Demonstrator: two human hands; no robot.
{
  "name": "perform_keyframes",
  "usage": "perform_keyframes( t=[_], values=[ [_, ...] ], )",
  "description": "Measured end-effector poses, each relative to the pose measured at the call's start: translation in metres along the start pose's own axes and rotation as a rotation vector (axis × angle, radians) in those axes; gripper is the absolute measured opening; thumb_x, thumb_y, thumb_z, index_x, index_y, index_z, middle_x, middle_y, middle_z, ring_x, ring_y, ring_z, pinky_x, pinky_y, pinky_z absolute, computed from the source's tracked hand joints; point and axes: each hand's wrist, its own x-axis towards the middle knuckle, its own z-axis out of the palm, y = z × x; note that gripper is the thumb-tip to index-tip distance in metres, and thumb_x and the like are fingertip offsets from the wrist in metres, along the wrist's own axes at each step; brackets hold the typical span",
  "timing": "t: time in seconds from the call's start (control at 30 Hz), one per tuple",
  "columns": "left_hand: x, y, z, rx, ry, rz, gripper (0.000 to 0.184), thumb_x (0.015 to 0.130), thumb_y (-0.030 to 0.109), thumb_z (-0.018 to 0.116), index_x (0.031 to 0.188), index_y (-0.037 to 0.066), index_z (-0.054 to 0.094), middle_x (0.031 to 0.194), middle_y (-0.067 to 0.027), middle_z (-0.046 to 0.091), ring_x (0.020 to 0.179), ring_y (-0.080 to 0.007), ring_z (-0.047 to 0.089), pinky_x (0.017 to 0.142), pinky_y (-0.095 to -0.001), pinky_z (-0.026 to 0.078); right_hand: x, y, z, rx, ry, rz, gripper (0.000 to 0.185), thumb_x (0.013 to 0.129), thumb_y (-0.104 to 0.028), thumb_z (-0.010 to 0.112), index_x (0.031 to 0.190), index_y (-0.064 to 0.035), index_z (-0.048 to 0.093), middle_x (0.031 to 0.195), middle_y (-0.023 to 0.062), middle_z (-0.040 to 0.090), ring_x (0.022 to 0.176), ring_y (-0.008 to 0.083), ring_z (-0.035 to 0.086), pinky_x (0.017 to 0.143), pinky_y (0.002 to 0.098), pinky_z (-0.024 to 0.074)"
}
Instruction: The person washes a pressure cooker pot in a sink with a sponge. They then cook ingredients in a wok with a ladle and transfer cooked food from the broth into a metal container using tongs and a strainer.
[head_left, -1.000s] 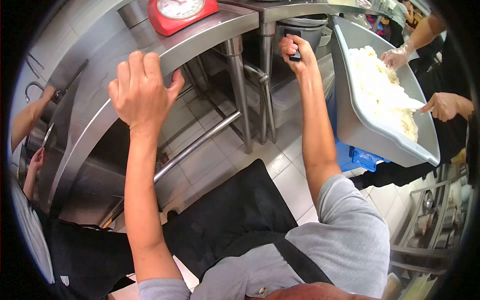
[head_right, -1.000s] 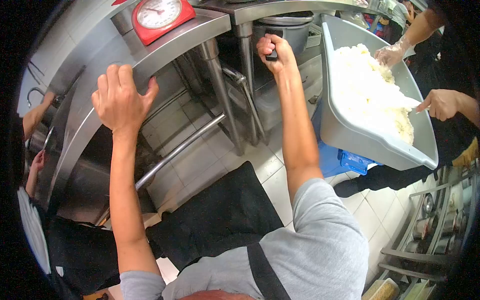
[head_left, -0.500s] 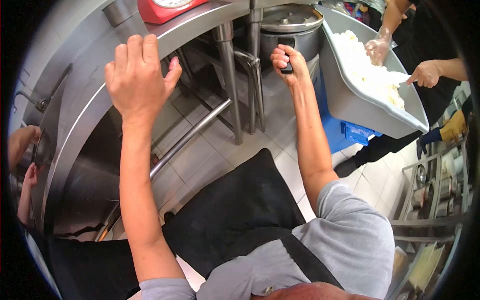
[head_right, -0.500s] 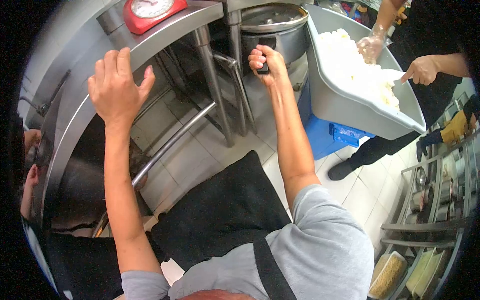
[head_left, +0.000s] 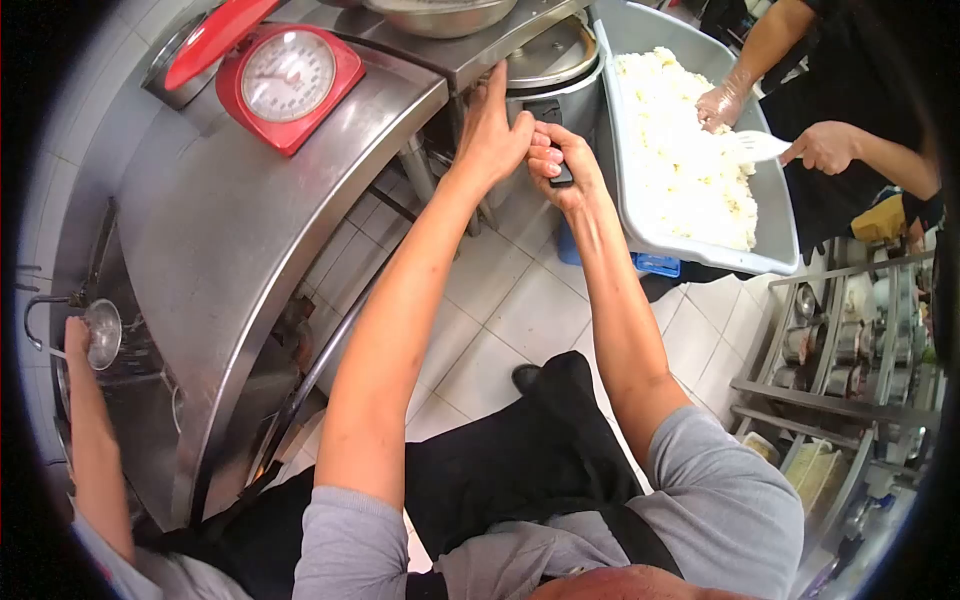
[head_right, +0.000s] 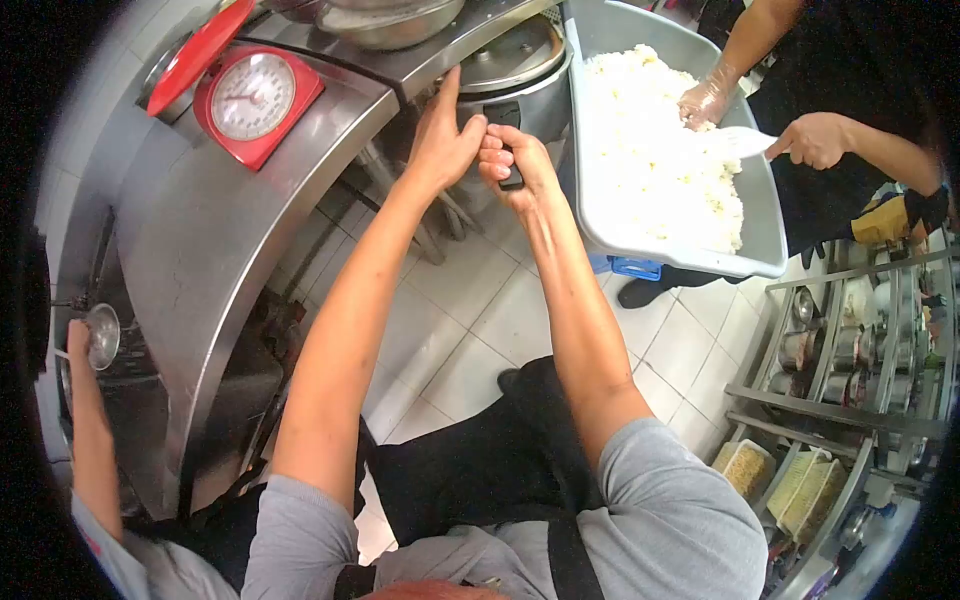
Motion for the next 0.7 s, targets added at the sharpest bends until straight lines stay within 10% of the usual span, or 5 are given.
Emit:
perform_keyframes(
  t=[0.23,0.4,0.7],
  values=[
    [0.048,0.020,0.010,0.075,-0.215,-0.382,0.074,0.077,0.036,0.078,0.138,0.003,0.052,0.126,-0.0305,0.061,0.121,-0.0450,0.057,0.104,-0.0466,0.045,-0.016,-0.015,0.018,0.011,0.034,0.057,0.018,0.098,-0.008,0.050,0.081,-0.0045,0.045,0.068,-0.0009,0.043,0.049,0.0043,0.038,0.037,0.0200,0.0325],
    [0.057,0.020,0.017,-0.178,-0.072,-0.588,0.053,0.066,0.037,0.089,0.094,0.000,0.064,0.088,-0.0126,0.068,0.085,-0.0227,0.064,0.079,-0.0361,0.050,-0.024,-0.026,0.034,0.007,0.162,0.101,0.021,0.098,-0.010,0.051,0.078,-0.0065,0.044,0.062,-0.0027,0.040,0.046,0.0034,0.036,0.036,0.0195,0.0320],
    [0.067,0.035,0.005,0.060,-0.138,-0.613,0.053,0.064,0.044,0.090,0.088,0.003,0.066,0.080,-0.0094,0.068,0.075,-0.0196,0.063,0.069,-0.0362,0.049,-0.042,-0.024,0.058,0.000,0.260,0.091,0.012,0.091,-0.006,0.056,0.083,-0.0035,0.047,0.068,0.0037,0.048,0.047,0.0080,0.040,0.037,0.0249,0.0304]
  ],
)
